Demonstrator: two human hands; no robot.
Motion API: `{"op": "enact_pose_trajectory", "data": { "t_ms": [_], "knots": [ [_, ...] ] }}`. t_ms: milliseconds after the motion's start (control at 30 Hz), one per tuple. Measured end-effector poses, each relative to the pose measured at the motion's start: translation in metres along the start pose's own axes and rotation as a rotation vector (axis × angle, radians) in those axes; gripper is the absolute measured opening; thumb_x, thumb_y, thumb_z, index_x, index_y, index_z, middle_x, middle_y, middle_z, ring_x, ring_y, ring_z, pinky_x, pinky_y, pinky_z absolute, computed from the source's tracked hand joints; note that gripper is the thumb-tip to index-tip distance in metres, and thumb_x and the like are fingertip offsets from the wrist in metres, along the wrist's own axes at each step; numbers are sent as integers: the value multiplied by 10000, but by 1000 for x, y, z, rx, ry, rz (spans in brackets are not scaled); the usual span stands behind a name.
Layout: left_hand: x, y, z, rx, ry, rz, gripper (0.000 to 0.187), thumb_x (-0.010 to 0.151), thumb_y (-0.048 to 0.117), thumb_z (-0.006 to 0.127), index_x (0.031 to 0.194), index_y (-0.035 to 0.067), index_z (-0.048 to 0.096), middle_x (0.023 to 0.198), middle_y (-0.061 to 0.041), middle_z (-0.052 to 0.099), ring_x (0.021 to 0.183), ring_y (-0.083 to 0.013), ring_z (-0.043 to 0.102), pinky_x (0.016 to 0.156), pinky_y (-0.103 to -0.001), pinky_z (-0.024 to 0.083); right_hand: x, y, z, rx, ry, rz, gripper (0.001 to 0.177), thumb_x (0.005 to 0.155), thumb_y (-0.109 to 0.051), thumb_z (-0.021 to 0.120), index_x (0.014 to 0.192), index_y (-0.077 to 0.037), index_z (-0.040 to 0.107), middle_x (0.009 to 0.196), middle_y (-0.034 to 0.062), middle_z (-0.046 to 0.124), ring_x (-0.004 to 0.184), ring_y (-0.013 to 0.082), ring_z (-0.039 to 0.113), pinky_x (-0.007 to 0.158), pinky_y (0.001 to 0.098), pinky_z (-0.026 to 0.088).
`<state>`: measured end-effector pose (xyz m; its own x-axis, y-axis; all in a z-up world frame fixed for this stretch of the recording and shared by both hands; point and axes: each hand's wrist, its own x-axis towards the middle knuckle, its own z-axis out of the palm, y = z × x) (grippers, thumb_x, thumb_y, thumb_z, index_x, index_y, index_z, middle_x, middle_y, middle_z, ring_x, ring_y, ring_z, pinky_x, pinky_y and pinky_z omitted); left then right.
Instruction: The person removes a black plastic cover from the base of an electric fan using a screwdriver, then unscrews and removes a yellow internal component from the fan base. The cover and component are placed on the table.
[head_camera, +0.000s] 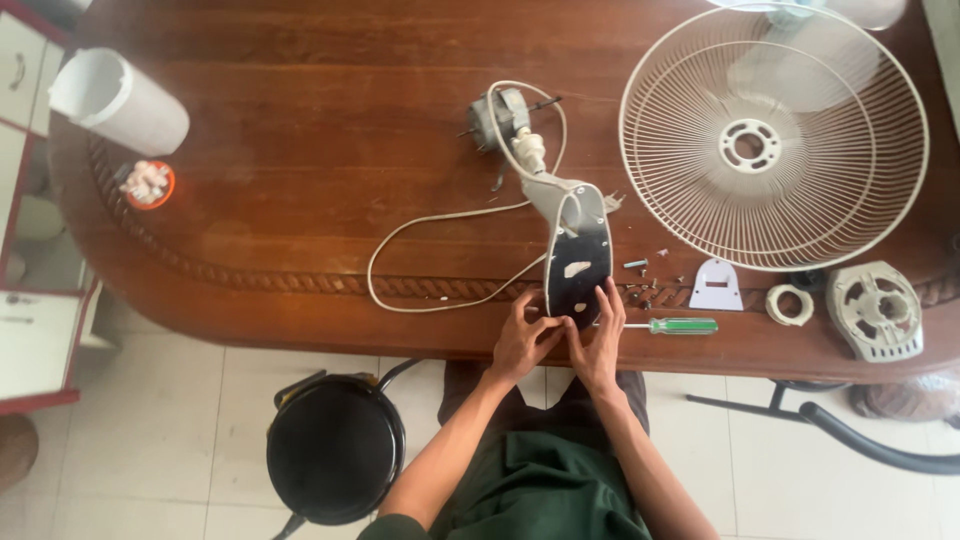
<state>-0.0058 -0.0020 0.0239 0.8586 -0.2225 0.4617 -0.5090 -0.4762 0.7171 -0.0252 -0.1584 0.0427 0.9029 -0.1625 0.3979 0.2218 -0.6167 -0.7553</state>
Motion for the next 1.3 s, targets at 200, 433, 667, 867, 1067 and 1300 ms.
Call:
{"op": "enact_pose_trajectory", "data": {
  "t_ms": [200,433,667,867,1067,1300],
  "knots": [
    [-6,-5,6,91,53,52,301,859,191,850,1136,208,735,1332,-113,550,1232,-334,555,1037,-440,499,-4,14,9,-36,-10,-12,703,970,-104,692,1572,-47,331,1691,265,176,1571,448,198,1266,540,254],
    [-11,-9,10,84,49,10,270,881,211,848,1119,226,722,1226,-62,553,1116,-277,573,973,-421,504,-10,23,15,-62,-39,-6,655,996,-103,669,1567,-60,352,1700,254,180,1558,462,248,1241,550,303],
    [-10,-9,10,95,42,24,315,881,242,839,1167,224,708,1204,-88,526,1099,-287,560,961,-425,511,-10,19,13,-34,-33,9,630,987,-74,676,1547,-65,388,1709,242,184,1552,474,290,1205,528,380],
    [-9,-5,5,110,38,38,319,871,226,813,1172,232,706,1210,-99,516,1120,-299,549,977,-429,514,-10,16,11,65,-20,18,588,979,-52,663,1515,-68,420,1691,248,182,1544,472,312,1161,496,451],
    [-8,-4,5,111,43,50,300,894,217,814,1174,229,708,1211,-66,525,1106,-255,571,986,-418,519,-10,17,10,2,1,-10,534,989,-51,672,1480,-65,463,1684,228,227,1555,456,306,1223,530,395],
    [-10,-6,6,117,45,40,314,881,214,838,1161,223,696,1212,-57,520,1067,-219,595,967,-391,514,-12,18,10,-16,-4,-13,468,989,-39,674,1424,-65,505,1655,235,262,1562,447,262,1252,546,332]
  ]
}}
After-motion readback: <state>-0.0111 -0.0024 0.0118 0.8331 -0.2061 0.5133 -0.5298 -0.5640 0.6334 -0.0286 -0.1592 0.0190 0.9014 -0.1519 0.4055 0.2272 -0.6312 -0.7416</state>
